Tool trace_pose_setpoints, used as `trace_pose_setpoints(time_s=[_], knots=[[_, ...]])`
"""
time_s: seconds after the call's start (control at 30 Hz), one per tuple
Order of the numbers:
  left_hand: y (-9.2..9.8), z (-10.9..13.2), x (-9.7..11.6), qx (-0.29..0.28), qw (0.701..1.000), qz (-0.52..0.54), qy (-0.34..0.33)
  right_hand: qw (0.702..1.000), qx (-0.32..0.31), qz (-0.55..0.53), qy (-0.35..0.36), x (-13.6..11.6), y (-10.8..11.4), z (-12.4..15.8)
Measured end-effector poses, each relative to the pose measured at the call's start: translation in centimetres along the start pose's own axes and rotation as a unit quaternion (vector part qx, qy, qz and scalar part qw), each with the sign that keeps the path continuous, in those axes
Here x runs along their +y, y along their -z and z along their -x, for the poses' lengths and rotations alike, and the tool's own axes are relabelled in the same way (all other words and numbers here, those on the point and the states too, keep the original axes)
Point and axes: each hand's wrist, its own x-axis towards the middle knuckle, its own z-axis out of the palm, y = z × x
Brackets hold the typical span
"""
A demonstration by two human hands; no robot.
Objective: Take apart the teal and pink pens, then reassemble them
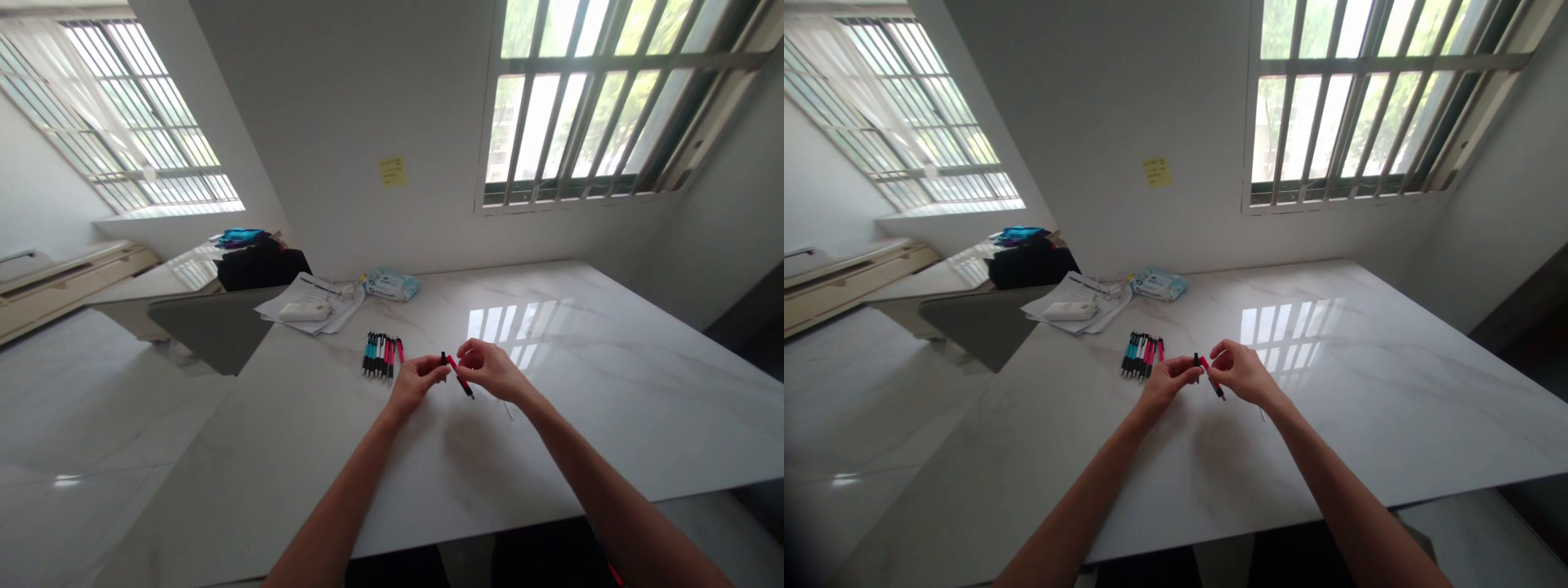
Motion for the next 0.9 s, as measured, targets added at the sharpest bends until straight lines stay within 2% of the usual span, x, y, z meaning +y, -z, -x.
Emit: trace_pose_setpoints(time_s=[0.1,0.17,0.27,0.4,0.5,0.63,0.73,0.9], knots=[[0.3,0.1,0.2,-0.013,1.000,0.014,0.008,1.000,0.011,-0.004,0.023,-0.2,-1.7,0.0],[0.6,0.1,0.1,-0.018,1.000,0.016,0.014,0.999,-0.002,-0.017,0.034,0.1,-1.5,0.2],[1.0,-0.1,-0.3,-0.006,1.000,0.009,0.017,0.999,-0.006,0.006,0.036,1.2,0.8,1.2],[1.2,-0.6,-0.6,0.038,0.998,0.038,0.025,0.990,0.008,0.142,0.010,3.2,5.0,3.6],[1.1,-0.7,-0.7,0.043,0.996,0.070,0.029,0.984,-0.001,0.179,-0.017,4.3,6.3,5.2],[1.0,-0.5,-0.7,0.030,0.995,0.086,0.031,0.976,-0.010,0.216,-0.027,5.1,5.2,5.7],[1.2,-0.4,-0.7,0.042,0.996,0.063,0.041,0.975,0.004,0.220,-0.031,5.3,4.3,5.3],[1.4,-0.4,-0.8,0.055,0.997,0.032,0.046,0.990,0.037,0.131,-0.020,4.4,4.0,4.4]])
